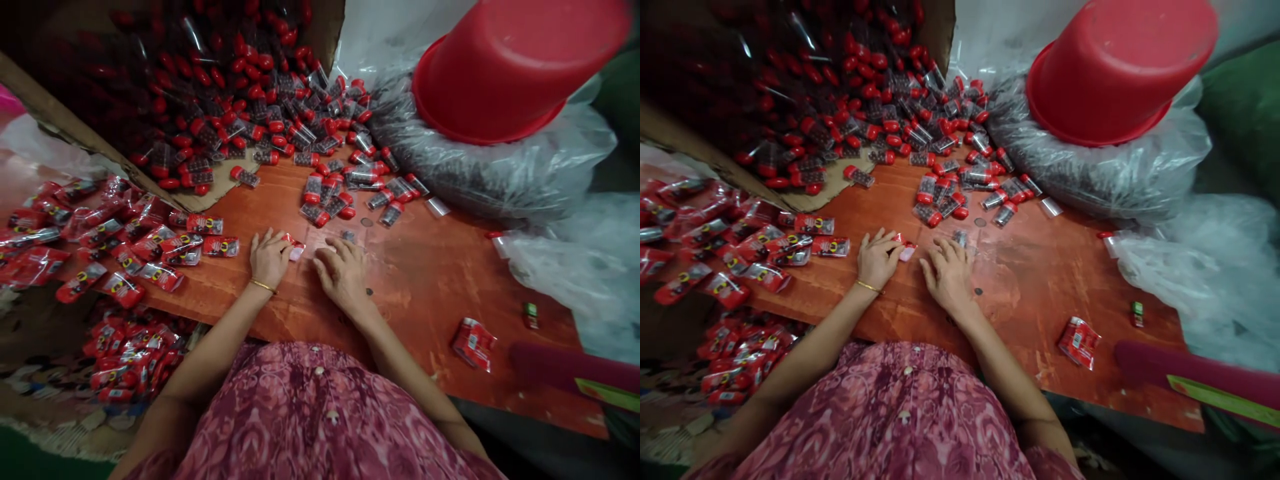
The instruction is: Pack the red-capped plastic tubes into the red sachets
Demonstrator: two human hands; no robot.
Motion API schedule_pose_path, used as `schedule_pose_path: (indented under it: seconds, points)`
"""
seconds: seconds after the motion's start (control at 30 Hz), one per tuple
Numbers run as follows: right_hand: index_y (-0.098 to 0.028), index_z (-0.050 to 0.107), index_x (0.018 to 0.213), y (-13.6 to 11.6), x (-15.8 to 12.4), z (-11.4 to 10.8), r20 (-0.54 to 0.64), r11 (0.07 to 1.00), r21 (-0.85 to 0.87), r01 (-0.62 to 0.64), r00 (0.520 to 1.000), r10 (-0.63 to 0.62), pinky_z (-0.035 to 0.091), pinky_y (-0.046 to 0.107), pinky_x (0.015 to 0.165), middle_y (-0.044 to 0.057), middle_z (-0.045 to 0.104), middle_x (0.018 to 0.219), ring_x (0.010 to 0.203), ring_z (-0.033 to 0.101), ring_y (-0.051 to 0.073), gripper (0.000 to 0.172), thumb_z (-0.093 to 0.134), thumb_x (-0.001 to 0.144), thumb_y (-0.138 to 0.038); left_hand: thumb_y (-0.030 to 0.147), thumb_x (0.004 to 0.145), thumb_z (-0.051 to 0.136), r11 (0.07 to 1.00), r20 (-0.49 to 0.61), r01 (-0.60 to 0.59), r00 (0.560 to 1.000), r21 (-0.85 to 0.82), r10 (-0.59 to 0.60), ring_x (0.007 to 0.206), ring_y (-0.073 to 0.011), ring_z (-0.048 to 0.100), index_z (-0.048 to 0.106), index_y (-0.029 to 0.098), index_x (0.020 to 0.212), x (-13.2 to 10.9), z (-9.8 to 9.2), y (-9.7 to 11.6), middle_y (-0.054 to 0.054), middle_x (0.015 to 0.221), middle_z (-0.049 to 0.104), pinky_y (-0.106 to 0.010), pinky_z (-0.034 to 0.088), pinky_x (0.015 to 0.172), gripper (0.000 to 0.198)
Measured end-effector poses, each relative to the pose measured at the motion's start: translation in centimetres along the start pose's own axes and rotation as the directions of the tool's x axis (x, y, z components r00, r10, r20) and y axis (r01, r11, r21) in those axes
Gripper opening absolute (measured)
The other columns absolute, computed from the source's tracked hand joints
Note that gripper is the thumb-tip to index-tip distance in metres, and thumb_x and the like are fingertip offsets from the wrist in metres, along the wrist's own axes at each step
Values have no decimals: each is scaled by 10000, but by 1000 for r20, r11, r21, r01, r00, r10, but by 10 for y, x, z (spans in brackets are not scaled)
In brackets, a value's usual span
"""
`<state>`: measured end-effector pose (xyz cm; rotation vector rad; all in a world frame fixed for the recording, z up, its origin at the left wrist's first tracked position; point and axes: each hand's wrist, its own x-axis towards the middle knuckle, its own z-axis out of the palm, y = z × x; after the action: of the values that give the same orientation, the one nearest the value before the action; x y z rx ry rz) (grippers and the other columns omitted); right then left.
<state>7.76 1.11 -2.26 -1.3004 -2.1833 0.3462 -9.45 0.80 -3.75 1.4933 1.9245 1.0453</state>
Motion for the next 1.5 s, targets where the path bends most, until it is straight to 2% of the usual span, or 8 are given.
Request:
schedule_pose_path:
  seconds: [0.17, 0.33, 0.5, 0.7, 0.93, 1.13, 1.33, 1.5]
  points:
    - [-184, 619, 942, -2, 5, 1, -5, 948, 285, -145, 988, 153, 436, 370, 789, 94, 664, 951, 864, 578, 210, 261, 454, 869, -371, 285, 722, 623, 994, -33, 0, 999, -113, -4, 1196, -273, 492, 713, 274, 733, -3, 0, 16, -62, 1083, 680, -481, 170, 1072, 91]
    - [-192, 550, 673, -1, 19, 13, 108, 668, 660, -344, 923, 369, 365, 242, 482, -20, 529, 572, 509, 457, 114, 344, 558, 738, -530, 289, 722, 638, 954, -43, -39, 999, -298, 27, 1205, -229, 483, 710, 269, 782, -11, 4, 38, -52, 1154, 647, -401, 234, 1072, 96]
    - [-201, 470, 524, 8, 19, 21, 167, 620, 667, -413, 894, 416, 285, 237, 432, -35, 431, 448, 423, 370, 99, 436, 467, 795, -542, 326, 651, 702, 782, 107, 237, 971, -576, -215, 750, -169, 636, 671, 192, 922, -7, 15, 37, -54, 853, 701, -249, 478, 701, 304]
    - [-185, 626, 701, 25, 19, 10, -37, 780, 534, -326, 913, 407, 360, 240, 542, -14, 573, 611, 566, 490, 124, 326, 463, 822, -441, 331, 764, 553, 988, 195, 149, 971, -44, -137, 550, -158, 576, 666, 162, 715, -3, 19, 30, -36, 587, 636, -246, 424, 557, 209]
    - [-171, 472, 507, 25, 25, 0, -111, 722, 627, -294, 883, 456, 265, 215, 463, -55, 381, 470, 462, 332, 73, 381, 487, 799, -416, 317, 806, 511, 928, 76, -192, 981, 320, 177, 1177, -295, 483, 529, 139, 1221, -12, 10, 51, -174, 1421, 371, -429, 366, 944, 452]
    - [-169, 543, 606, 5, 18, 5, -115, 633, 730, -258, 866, 486, 329, 213, 506, -40, 468, 548, 520, 396, 83, 310, 516, 800, -409, 451, 749, 586, 965, 145, -28, 987, -262, 68, 832, -212, 623, 708, 171, 811, -18, 5, 60, -87, 893, 713, -326, 443, 794, 312]
    - [-172, 554, 645, -20, 8, 16, 40, 525, 801, -289, 900, 435, 374, 217, 483, -37, 475, 528, 479, 417, 88, 315, 469, 837, -407, 406, 571, 749, 530, 167, 320, 934, -785, -317, 557, -85, 540, 680, 143, 654, -20, 18, 62, 7, 607, 652, -207, 422, 583, 284]
    - [-166, 619, 785, 21, 17, -16, 8, 876, 469, -115, 992, 125, 463, 299, 646, 48, 630, 737, 677, 561, 159, 330, 342, 906, -297, 395, 416, 818, 373, 280, 473, 839, -798, -466, 519, -74, 536, 662, 131, 613, -14, 6, 62, 9, 577, 645, -189, 402, 526, 365]
